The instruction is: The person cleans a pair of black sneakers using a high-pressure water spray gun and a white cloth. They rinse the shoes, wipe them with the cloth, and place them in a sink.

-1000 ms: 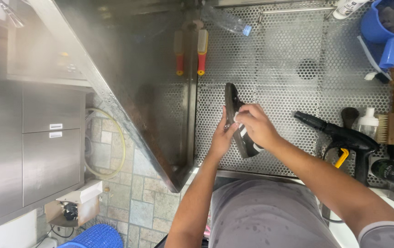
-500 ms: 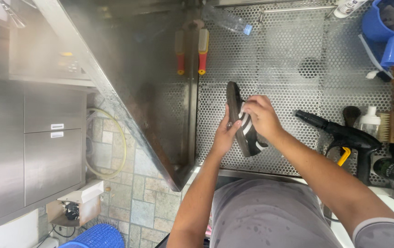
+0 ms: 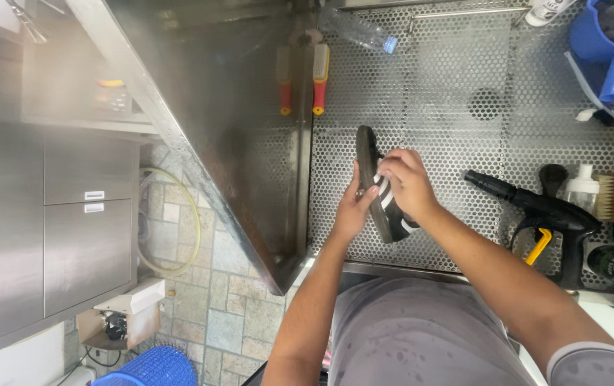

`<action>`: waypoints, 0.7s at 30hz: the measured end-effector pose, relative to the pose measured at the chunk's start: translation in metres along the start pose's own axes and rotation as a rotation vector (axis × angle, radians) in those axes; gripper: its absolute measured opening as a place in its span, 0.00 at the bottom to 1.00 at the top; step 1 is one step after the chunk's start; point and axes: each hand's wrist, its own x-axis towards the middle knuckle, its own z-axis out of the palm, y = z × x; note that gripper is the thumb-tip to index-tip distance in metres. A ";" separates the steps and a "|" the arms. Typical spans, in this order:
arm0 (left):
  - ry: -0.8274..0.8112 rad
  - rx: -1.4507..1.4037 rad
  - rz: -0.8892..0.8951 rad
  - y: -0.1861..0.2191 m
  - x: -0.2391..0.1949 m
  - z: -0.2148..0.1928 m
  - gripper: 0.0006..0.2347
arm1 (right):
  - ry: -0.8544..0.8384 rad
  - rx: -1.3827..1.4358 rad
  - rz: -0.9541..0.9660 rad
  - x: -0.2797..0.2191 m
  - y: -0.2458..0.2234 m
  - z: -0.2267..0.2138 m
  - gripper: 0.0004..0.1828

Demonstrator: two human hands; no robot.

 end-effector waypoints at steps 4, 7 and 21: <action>-0.010 0.001 -0.014 -0.003 -0.002 -0.004 0.34 | -0.122 0.058 -0.129 -0.010 -0.008 -0.005 0.07; -0.015 0.003 -0.062 -0.001 -0.001 0.001 0.35 | -0.091 0.047 -0.096 -0.008 0.003 -0.010 0.09; -0.012 -0.007 0.034 -0.009 0.000 0.005 0.35 | -0.010 -0.001 0.010 -0.002 0.006 -0.005 0.06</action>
